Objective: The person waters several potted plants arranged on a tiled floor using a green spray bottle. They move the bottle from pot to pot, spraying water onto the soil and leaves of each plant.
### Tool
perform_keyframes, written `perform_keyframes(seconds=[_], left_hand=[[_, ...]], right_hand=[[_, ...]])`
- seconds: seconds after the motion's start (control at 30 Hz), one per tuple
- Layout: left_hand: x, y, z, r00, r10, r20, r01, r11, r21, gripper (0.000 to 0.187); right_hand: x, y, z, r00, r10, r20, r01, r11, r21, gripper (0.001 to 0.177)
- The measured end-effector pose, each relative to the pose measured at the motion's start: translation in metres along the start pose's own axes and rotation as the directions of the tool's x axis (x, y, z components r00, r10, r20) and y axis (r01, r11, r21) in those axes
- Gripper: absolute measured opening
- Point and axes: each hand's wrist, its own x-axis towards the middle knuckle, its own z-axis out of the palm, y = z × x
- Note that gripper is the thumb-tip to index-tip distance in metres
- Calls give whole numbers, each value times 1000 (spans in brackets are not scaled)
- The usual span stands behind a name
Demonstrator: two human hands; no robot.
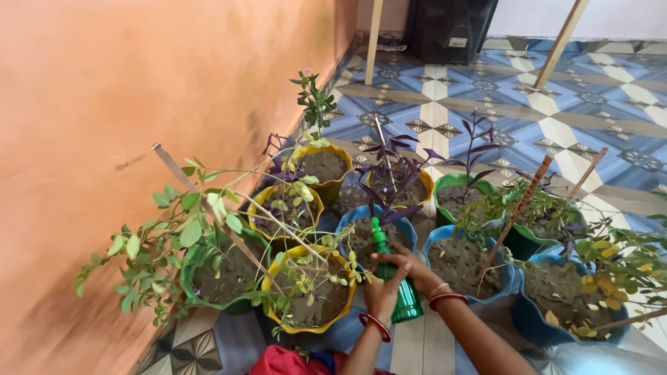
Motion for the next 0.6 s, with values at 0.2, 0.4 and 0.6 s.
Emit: perform_keyframes(seconds=[0.2,0.4,0.6], left_hand=[[3,4,-23,983,183,32,-180,980,-85,82],[6,5,-38,992,102,78,-94,990,-101,87],[18,1,-40,991,-52,122,72,984,-163,101]], right_hand=[[-5,-20,35,998,-7,-58,13,994,110,41],[-16,-43,60,969,181,-168,-120,941,317,45],[-15,-59,62,989,82,-122,-45,959,279,29]])
